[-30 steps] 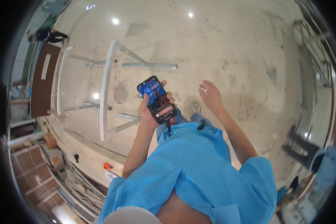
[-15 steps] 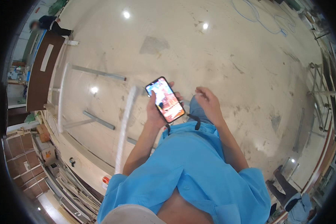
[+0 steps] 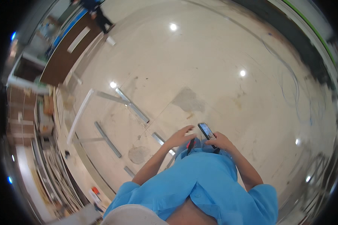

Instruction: The person tapes a large cardboard-wrapped item on a dolly, moves it across the workshop, then handles white trim pieces and a curved wooden panel. They assist a coworker by holding the panel while the coworker applies trim, then place the panel on a workbench.

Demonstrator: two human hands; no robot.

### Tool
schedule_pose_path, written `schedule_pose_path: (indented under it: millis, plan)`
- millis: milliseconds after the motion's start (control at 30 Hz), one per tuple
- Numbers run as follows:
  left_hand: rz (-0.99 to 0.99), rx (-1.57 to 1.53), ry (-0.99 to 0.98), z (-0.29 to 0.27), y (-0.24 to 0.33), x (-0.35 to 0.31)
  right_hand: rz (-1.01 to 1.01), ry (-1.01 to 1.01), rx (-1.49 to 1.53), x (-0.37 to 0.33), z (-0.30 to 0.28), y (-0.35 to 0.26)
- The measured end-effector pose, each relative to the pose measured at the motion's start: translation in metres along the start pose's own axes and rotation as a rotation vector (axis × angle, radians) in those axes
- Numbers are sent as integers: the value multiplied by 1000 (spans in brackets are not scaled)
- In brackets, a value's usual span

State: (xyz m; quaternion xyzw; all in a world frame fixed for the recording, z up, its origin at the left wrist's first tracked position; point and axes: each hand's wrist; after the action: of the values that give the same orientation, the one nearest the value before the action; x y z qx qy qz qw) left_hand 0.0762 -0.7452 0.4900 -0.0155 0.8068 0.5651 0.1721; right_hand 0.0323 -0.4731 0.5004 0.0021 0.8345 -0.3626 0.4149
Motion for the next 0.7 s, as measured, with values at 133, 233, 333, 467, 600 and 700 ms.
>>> schedule_pose_path:
  millis: [133,233,333,467,600,700]
  plan:
    - [-229,185,394,-71,-73,-39,139,-140,0,65,-6,20]
    - [-522,-45,541,-104,-145,-66,312,-340,45,100,-14,26]
    - [-673,-196,648,-125,-208,-56,401,-485,476,143,-44,12]
    - [-626,-43,600,-184,-225,115,240,-477,260,271,-143,-56]
    - [-220,-279,658,-327,-134,281,235,-699,218,362,-204,-151]
    - [-12,-371,638,-464,-39,367,284,-586,16,427,-228,-229]
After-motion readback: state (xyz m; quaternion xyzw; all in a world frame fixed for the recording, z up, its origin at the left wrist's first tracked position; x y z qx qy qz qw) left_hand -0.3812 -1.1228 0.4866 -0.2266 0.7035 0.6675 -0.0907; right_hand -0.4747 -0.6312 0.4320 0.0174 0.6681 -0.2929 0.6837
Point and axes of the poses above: each hand's wrist, its own x-axis towards the middle knuckle, its own z-axis out of the palm, y = z × x, and after that the axes turned 6 degrees about y, right-handed
